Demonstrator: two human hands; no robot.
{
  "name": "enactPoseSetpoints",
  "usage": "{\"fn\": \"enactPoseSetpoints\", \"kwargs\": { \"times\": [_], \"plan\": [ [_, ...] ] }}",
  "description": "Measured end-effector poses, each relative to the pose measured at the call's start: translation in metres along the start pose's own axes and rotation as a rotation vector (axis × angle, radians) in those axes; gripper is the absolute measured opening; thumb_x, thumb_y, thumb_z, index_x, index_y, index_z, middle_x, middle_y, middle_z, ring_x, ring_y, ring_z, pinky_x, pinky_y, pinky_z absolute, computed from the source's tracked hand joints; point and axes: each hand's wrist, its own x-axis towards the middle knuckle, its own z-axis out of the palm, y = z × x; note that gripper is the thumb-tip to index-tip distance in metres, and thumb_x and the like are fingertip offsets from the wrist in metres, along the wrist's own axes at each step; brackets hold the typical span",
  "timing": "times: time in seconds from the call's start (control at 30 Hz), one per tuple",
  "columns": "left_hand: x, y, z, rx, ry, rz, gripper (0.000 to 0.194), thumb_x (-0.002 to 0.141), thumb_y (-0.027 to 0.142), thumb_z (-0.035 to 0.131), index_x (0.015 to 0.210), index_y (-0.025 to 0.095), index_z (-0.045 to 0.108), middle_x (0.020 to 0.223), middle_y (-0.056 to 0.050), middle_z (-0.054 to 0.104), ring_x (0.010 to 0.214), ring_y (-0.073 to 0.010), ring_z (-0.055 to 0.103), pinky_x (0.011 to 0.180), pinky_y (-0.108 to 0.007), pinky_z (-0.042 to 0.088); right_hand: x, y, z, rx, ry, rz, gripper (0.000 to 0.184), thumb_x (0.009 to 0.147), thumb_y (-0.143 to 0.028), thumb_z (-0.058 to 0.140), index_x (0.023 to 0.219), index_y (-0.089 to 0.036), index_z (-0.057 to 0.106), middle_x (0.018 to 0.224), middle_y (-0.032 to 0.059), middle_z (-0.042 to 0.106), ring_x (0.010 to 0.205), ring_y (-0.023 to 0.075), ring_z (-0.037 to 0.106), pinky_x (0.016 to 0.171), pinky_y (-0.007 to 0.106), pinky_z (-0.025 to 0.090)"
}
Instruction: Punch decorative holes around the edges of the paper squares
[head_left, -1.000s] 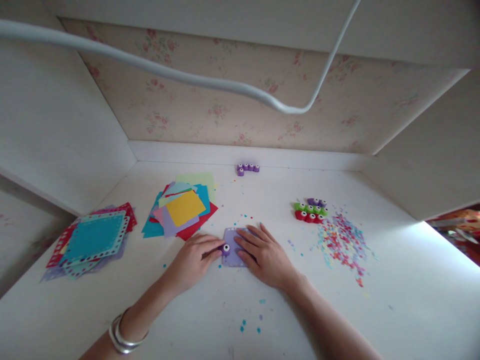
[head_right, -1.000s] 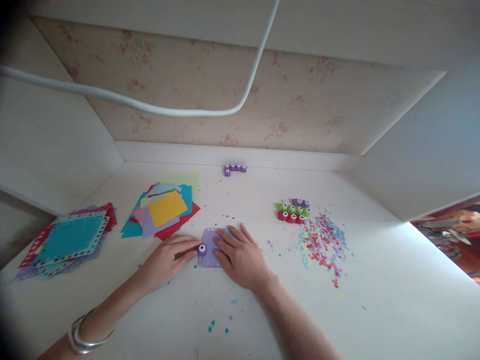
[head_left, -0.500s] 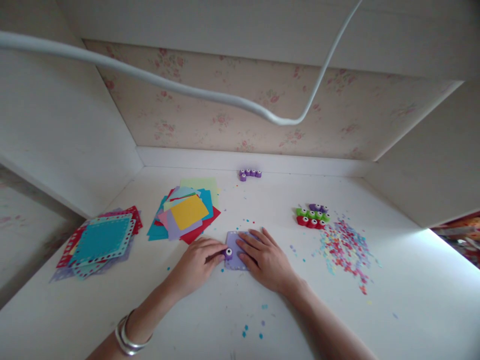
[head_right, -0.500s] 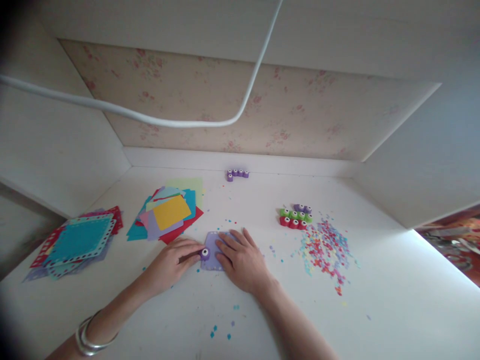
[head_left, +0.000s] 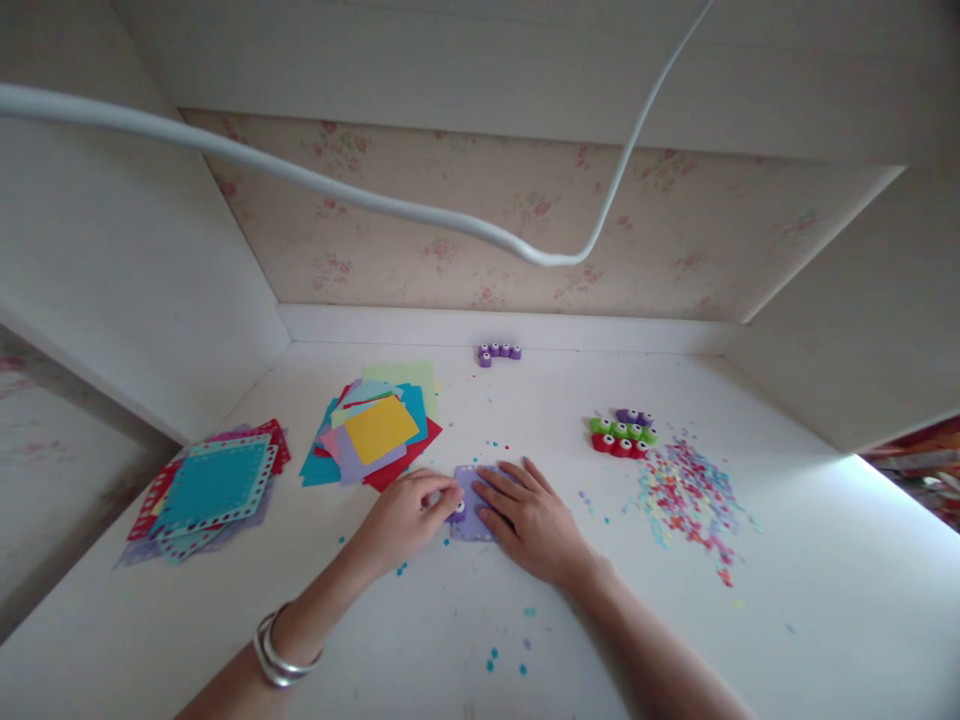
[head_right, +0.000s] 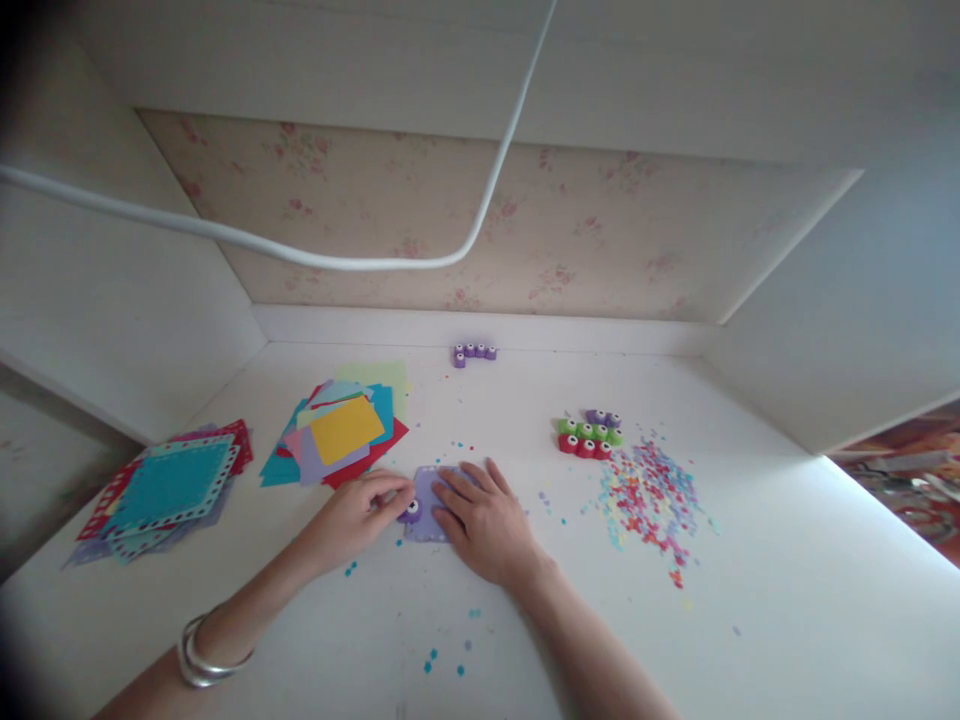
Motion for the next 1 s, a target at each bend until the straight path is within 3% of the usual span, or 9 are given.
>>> {"fn": "enactPoseSetpoints", "kwargs": {
  "times": [0.23, 0.63, 0.83, 1.0],
  "plan": [
    [0.014, 0.000, 0.005, 0.118, -0.087, -0.015, 0.034, 0.093, 0.039, 0.055, 0.070, 0.022, 0.071, 0.074, -0.002, 0.070, 0.075, -0.0191, 0.064, 0.066, -0.026, 0.046, -0.001, 0.000, 0.000, 0.000, -0.004, 0.006, 0.037, 0.101, -0.041, 0.043, 0.135, -0.035, 0.057, 0.140, -0.0036, 0.058, 0.132, 0.0247, 0.048, 0.116, 0.056, 0.029],
    [0.024, -0.005, 0.013, 0.211, -0.189, -0.163, 0.029, 0.086, 0.038, 0.056, 0.065, 0.019, 0.055, 0.068, 0.000, 0.060, 0.065, -0.0171, 0.056, 0.058, -0.027, 0.035, -0.001, 0.000, 0.000, 0.011, -0.010, 0.017, 0.037, 0.102, -0.041, 0.042, 0.134, -0.034, 0.058, 0.140, -0.0030, 0.058, 0.131, 0.0241, 0.048, 0.118, 0.053, 0.025],
    [0.031, -0.006, 0.013, 0.219, -0.234, -0.170, 0.027, 0.085, 0.037, 0.055, 0.066, 0.019, 0.053, 0.071, 0.000, 0.060, 0.066, -0.0160, 0.054, 0.058, -0.026, 0.035, -0.002, -0.001, -0.001, 0.013, -0.025, 0.021, 0.038, 0.103, -0.042, 0.039, 0.136, -0.035, 0.057, 0.142, -0.0035, 0.056, 0.133, 0.0238, 0.047, 0.118, 0.052, 0.023],
    [0.030, 0.002, 0.002, 0.197, -0.275, -0.130, 0.033, 0.087, 0.041, 0.053, 0.063, 0.019, 0.057, 0.066, 0.001, 0.061, 0.065, -0.0160, 0.057, 0.058, -0.024, 0.038, -0.003, -0.001, -0.002, 0.023, -0.035, 0.030, 0.039, 0.103, -0.042, 0.038, 0.136, -0.035, 0.056, 0.143, -0.0042, 0.055, 0.134, 0.0241, 0.046, 0.118, 0.052, 0.023]
  ]
}}
